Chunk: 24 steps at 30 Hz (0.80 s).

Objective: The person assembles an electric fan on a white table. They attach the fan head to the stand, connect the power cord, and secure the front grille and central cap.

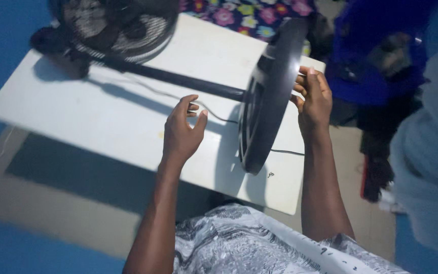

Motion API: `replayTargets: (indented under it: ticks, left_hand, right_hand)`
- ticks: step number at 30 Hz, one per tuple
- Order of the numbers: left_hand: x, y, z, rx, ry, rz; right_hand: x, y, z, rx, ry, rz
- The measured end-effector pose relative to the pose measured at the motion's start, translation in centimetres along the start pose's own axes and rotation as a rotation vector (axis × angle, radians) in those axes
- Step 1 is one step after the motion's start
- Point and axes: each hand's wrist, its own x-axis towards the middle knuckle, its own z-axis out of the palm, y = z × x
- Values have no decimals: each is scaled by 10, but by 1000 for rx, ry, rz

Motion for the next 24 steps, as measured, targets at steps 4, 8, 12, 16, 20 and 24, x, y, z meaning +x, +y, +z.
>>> replayTargets:
  ticks: [4,8,12,16,20,24]
  left_hand:
    - [18,10,4,-20,-146,160]
    - [26,20,-10,-65,-300,235]
    - [28,16,-35,-81,-372,345]
    - [27,11,-60,-131,-413,389]
    - [32,4,-86,-82,-451,339]
    - [44,-9,-98,-107,-385,328]
  right_hand:
    - [-26,-29,13,-201,160,-102]
    - [-53,-48,39,-290,268,-228]
    - [-80,-47,73,-285,312,-377]
    - [-115,-40,106,-656,519,-500]
    - [-136,-36,136,-706,631,-574]
    - [-135,-35,152,-618,641,-583]
